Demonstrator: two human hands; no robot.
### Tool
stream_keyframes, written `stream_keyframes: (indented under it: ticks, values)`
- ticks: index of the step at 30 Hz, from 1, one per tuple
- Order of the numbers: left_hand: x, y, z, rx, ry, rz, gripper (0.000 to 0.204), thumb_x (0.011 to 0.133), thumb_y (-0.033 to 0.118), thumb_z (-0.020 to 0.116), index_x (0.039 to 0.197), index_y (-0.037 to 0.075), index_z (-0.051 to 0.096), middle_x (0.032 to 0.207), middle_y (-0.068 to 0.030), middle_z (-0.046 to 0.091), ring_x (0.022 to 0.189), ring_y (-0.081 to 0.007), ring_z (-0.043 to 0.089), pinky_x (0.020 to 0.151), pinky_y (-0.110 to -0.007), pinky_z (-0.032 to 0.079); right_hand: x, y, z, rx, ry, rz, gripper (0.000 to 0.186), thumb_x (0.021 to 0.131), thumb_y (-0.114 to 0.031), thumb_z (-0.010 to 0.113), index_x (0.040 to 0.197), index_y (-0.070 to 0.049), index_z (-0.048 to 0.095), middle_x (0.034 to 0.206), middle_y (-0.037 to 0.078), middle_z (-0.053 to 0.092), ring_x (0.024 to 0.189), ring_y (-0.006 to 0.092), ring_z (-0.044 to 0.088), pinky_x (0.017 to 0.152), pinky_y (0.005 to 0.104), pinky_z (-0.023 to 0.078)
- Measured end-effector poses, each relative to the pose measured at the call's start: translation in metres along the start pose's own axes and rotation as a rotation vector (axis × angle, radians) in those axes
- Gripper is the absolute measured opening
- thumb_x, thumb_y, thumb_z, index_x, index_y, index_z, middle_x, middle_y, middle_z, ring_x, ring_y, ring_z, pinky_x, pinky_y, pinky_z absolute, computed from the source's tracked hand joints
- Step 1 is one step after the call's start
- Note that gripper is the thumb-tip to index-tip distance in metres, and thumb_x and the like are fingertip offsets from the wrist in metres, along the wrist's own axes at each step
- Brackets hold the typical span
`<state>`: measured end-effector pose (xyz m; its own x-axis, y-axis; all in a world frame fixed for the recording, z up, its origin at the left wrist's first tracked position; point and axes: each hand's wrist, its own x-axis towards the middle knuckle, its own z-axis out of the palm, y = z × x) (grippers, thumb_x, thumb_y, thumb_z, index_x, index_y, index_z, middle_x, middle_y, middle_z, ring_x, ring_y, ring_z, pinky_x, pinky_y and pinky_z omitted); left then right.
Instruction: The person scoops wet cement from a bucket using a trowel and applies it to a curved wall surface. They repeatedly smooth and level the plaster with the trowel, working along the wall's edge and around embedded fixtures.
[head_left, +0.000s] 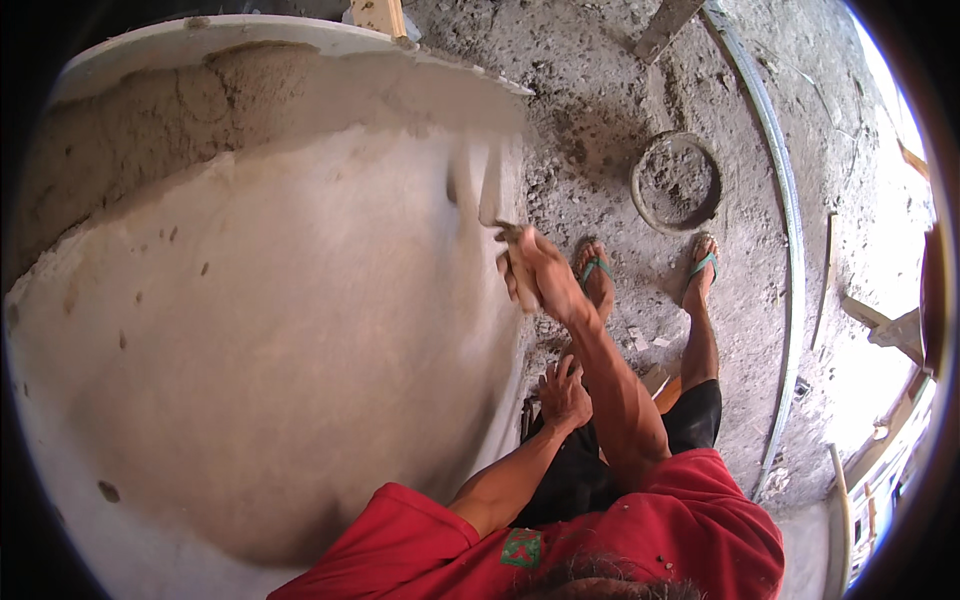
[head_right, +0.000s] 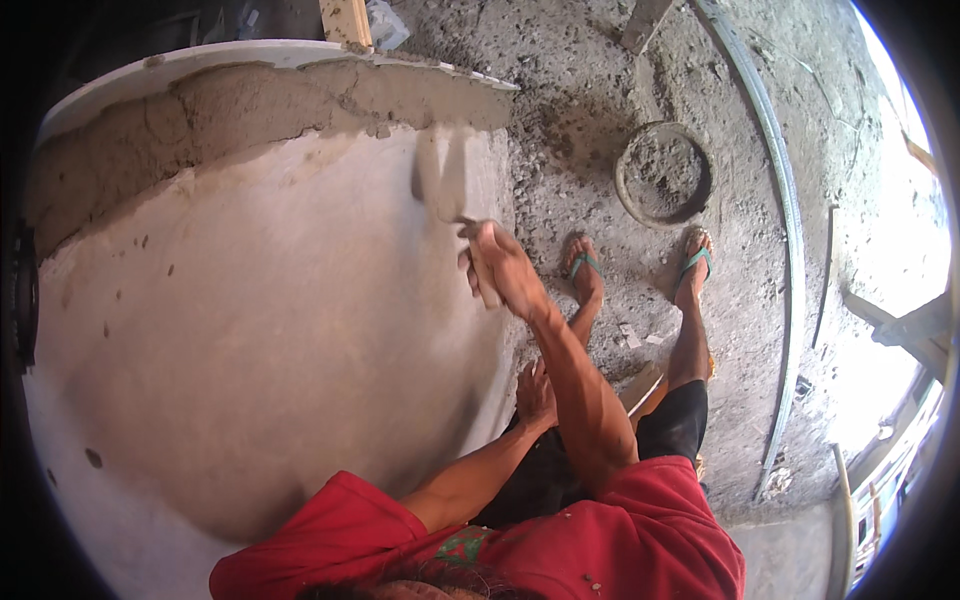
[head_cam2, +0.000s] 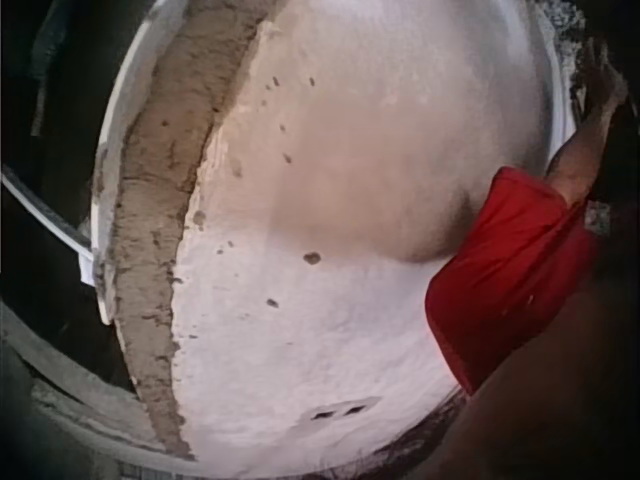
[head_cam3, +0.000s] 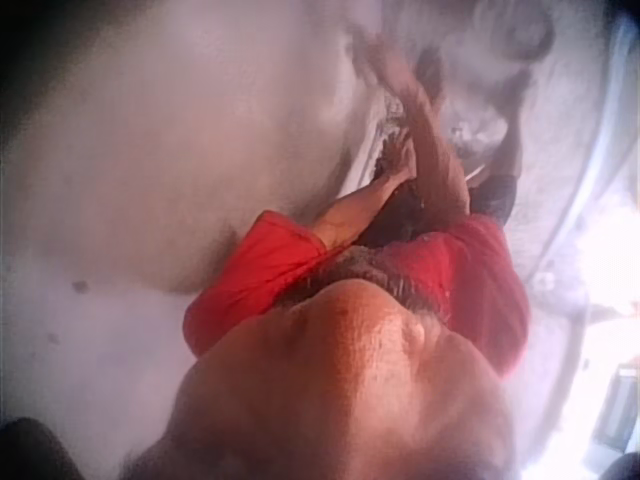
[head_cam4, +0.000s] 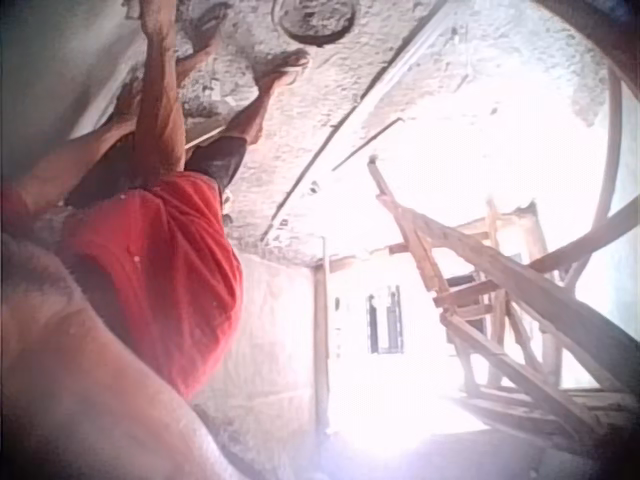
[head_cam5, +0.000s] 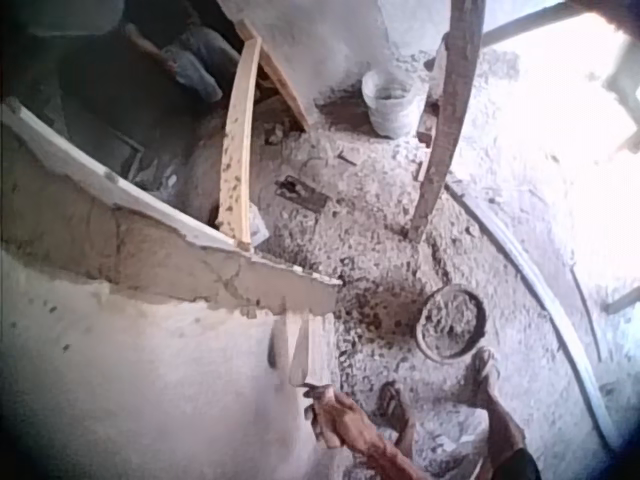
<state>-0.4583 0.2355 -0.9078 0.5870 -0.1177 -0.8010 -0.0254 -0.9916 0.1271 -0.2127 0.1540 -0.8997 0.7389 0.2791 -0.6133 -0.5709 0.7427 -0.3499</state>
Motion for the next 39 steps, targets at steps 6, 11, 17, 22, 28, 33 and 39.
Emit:
stream_keyframes:
  ticks: [6, 11, 17, 22, 28, 33, 39]
  values:
    - [-0.007, 0.0, -0.001, -0.149, 0.06, -0.096, 0.055, 0.08, 0.032, 0.071, 0.131, 0.014, 0.063, 0.149, -0.0063, 0.044, 0.129, -0.0341, 0.046, 0.106, -0.053, 0.041, 0.025, 0.0, 0.013, -1.13, 0.412, -0.277, 0.045, 0.106, -0.04, 0.051, 0.119, 0.001, 0.062, 0.082, 0.021, 0.071, 0.072, 0.0351, 0.071, 0.066, 0.0455, 0.055]
    - [0.002, 0.004, -0.017, -0.206, -0.104, -0.158, 0.056, 0.081, 0.04, 0.072, 0.131, 0.016, 0.063, 0.149, -0.0064, 0.044, 0.129, -0.0331, 0.045, 0.105, -0.051, 0.04, 0.005, -0.023, 0.047, -1.088, 0.369, -0.425, 0.035, 0.1, -0.031, 0.06, 0.114, 0.0, 0.065, 0.081, 0.02, 0.072, 0.073, 0.039, 0.072, 0.071, 0.046, 0.057]
    - [0.001, -0.002, -0.001, -0.175, -0.069, -0.18, 0.054, 0.081, 0.037, 0.072, 0.13, 0.016, 0.063, 0.149, -0.0063, 0.043, 0.129, -0.0329, 0.044, 0.105, -0.049, 0.039, -0.012, -0.024, 0.042, 0.026, 0.104, 0.07, 0.061, 0.106, -0.057, 0.041, 0.116, -0.001, 0.062, 0.065, -0.001, 0.048, 0.05, 0.0098, 0.044, 0.045, 0.0269, 0.038]
    - [-0.008, -0.01, 0.015, -0.087, 0.112, -0.039, 0.053, 0.082, 0.037, 0.071, 0.131, 0.015, 0.063, 0.149, -0.0063, 0.044, 0.129, -0.0327, 0.044, 0.105, -0.05, 0.04, 0.011, -0.013, 0.024, -0.113, 0.101, 0.117, 0.072, 0.105, -0.065, 0.033, 0.116, 0.001, 0.059, 0.064, -0.001, 0.043, 0.045, 0.0084, 0.039, 0.039, 0.0255, 0.032]
    - [-0.001, -0.01, 0.027, -0.159, 0.109, -0.06, 0.054, 0.084, 0.037, 0.07, 0.133, 0.015, 0.061, 0.15, -0.0075, 0.044, 0.131, -0.0343, 0.044, 0.106, -0.051, 0.039, 0.004, -0.055, 0.097, -0.587, 0.064, 0.042, 0.069, 0.109, -0.056, 0.029, 0.104, 0.004, 0.065, 0.064, 0.006, 0.054, 0.047, 0.0172, 0.054, 0.042, 0.0361, 0.048]
    - [-0.003, -0.012, 0.034, -0.098, 0.228, 0.019, 0.055, 0.086, 0.036, 0.069, 0.135, 0.014, 0.06, 0.149, -0.0098, 0.046, 0.133, -0.0356, 0.044, 0.109, -0.052, 0.038, -0.058, -0.036, 0.105, -0.812, -0.089, -0.453, 0.061, 0.11, -0.051, 0.031, 0.103, 0.001, 0.062, 0.062, 0.006, 0.054, 0.045, 0.0161, 0.052, 0.044, 0.036, 0.046]
    - [0.002, 0.007, -0.013, -0.082, 0.013, -0.113, 0.053, 0.084, 0.029, 0.071, 0.135, 0.015, 0.062, 0.152, -0.0068, 0.044, 0.137, -0.0343, 0.042, 0.113, -0.053, 0.036, 0.025, -0.065, 0.054, -0.213, 0.071, 0.199, 0.081, 0.105, -0.068, 0.021, 0.117, 0.005, 0.055, 0.058, -0.001, 0.04, 0.04, 0.0112, 0.041, 0.034, 0.0278, 0.03]
